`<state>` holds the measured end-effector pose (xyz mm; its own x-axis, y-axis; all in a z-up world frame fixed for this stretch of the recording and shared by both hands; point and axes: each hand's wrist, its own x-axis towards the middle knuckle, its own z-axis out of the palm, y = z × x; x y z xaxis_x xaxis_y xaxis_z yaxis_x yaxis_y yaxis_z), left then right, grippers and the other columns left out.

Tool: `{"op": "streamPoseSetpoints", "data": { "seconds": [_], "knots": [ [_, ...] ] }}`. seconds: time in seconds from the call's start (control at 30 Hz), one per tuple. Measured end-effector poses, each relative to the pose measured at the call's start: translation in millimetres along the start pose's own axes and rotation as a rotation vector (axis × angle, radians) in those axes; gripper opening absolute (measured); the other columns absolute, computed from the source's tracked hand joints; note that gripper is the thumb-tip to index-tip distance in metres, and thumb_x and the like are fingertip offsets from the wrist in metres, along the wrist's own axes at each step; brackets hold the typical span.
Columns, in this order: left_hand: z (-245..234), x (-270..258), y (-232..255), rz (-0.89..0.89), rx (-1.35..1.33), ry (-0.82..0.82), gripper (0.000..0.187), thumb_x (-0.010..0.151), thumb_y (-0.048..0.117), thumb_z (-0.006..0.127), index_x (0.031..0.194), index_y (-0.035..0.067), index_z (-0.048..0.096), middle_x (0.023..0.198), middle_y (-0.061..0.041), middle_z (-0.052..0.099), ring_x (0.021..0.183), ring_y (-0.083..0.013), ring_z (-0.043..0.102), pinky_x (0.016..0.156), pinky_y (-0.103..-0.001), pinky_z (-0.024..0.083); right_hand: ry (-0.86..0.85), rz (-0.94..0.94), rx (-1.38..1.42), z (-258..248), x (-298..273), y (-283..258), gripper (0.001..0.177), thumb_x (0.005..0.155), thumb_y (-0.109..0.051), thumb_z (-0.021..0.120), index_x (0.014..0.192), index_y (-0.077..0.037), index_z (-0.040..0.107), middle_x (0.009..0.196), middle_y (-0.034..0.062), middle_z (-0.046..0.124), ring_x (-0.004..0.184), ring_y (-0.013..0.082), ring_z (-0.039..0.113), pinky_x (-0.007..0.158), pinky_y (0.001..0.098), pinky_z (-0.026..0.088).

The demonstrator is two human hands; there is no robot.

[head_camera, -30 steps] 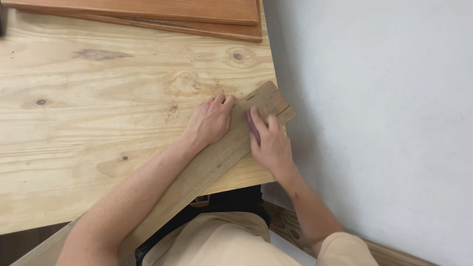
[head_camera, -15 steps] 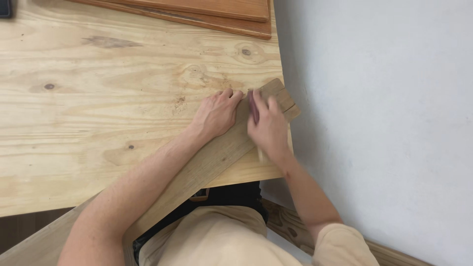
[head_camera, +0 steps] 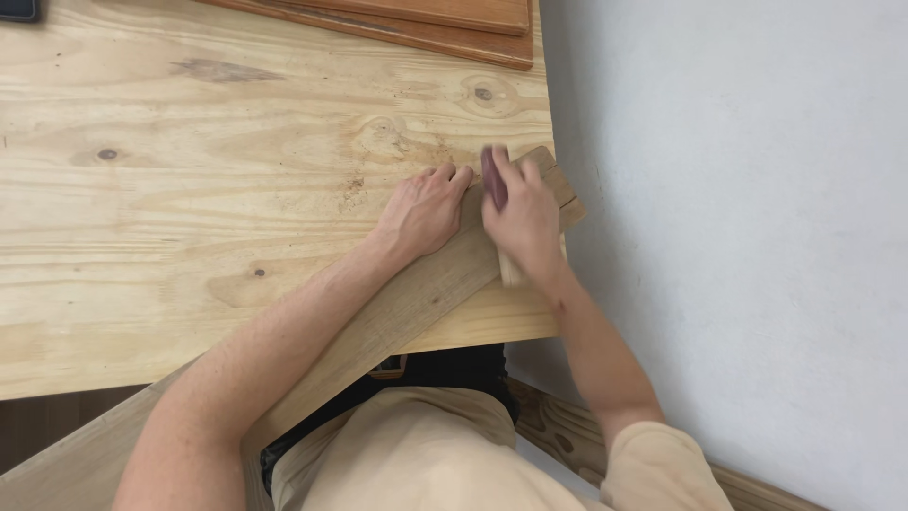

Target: The person sands the edge and surface of a wooden board by hand using a piece of sandpaper.

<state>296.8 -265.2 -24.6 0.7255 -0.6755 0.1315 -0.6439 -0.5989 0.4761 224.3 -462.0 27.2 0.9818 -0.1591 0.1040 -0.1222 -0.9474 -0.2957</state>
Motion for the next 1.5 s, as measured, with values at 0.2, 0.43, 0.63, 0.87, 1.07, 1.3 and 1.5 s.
{"op": "streamPoseSetpoints", "data": {
  "seconds": [0.2,0.43,0.63,0.87,1.07,1.3,1.5],
  "knots": [
    [-1.7,-0.6,-0.1,-0.018,0.009,0.004,0.025,0.117,0.023,0.046,0.129,0.015,0.066,0.115,-0.015,0.071,0.114,-0.0448,0.084,0.087,-0.060,0.072,-0.080,0.033,0.063,-40.3,-53.0,-46.9,0.076,0.109,-0.017,0.073,0.183,-0.011,0.064,0.119,0.0215,0.067,0.106,0.0593,0.085,0.084,0.0661,0.071],
    [-33.8,-11.0,21.4,0.208,-0.085,0.155,0.032,0.127,0.024,0.047,0.147,0.008,0.067,0.121,-0.021,0.066,0.122,-0.0545,0.081,0.096,-0.064,0.073,-0.021,0.032,0.315,-33.8,-62.2,-28.5,0.063,0.121,-0.035,0.058,0.179,-0.013,0.068,0.132,0.0252,0.067,0.126,0.0632,0.077,0.102,0.0743,0.067],
    [-47.7,-14.5,24.8,0.363,-0.069,0.042,0.075,0.122,0.078,0.052,0.170,0.022,0.069,0.122,-0.011,0.053,0.113,-0.0429,0.075,0.099,-0.057,0.068,-0.172,0.190,0.670,-45.1,-1.8,60.4,0.043,0.108,-0.002,0.054,0.120,-0.013,0.094,0.102,0.0112,0.087,0.096,0.0252,0.086,0.077,0.0420,0.071],
    [-40.6,-10.5,21.7,0.305,-0.141,0.026,0.061,0.114,0.070,0.069,0.155,0.025,0.073,0.124,-0.010,0.051,0.116,-0.0449,0.075,0.096,-0.059,0.067,0.065,0.335,0.107,49.1,47.4,179.4,0.056,0.133,-0.045,0.042,0.116,-0.010,0.081,0.103,0.0212,0.080,0.110,0.0499,0.083,0.093,0.0656,0.061],
    [-49.4,-10.8,42.9,0.141,-0.144,-0.015,0.073,0.102,0.082,0.079,0.153,0.031,0.070,0.125,-0.007,0.053,0.122,-0.0410,0.077,0.100,-0.057,0.065,-0.023,0.350,0.280,0.8,30.6,122.3,0.081,0.133,-0.071,0.042,0.119,-0.005,0.086,0.108,0.0248,0.084,0.113,0.0486,0.084,0.096,0.0603,0.062],
    [-51.4,-10.3,75.8,-0.160,-0.050,-0.072,0.072,0.092,0.048,0.081,0.158,0.036,0.057,0.129,-0.002,0.056,0.126,-0.0348,0.078,0.100,-0.057,0.059,-0.105,0.318,0.440,40.8,52.8,171.8,0.093,0.131,-0.087,0.049,0.072,-0.018,0.069,0.069,0.0048,0.064,0.073,0.0273,0.066,0.069,0.0465,0.048],
    [-46.8,-24.8,94.9,-0.114,0.125,0.024,0.042,0.104,0.035,0.081,0.141,0.018,0.069,0.128,-0.013,0.063,0.124,-0.0391,0.077,0.092,-0.056,0.067,-0.125,0.340,0.416,39.7,53.9,163.8,0.092,0.129,-0.089,0.045,0.072,-0.020,0.065,0.069,0.0029,0.062,0.074,0.0249,0.067,0.070,0.0441,0.049]
  ]
}}
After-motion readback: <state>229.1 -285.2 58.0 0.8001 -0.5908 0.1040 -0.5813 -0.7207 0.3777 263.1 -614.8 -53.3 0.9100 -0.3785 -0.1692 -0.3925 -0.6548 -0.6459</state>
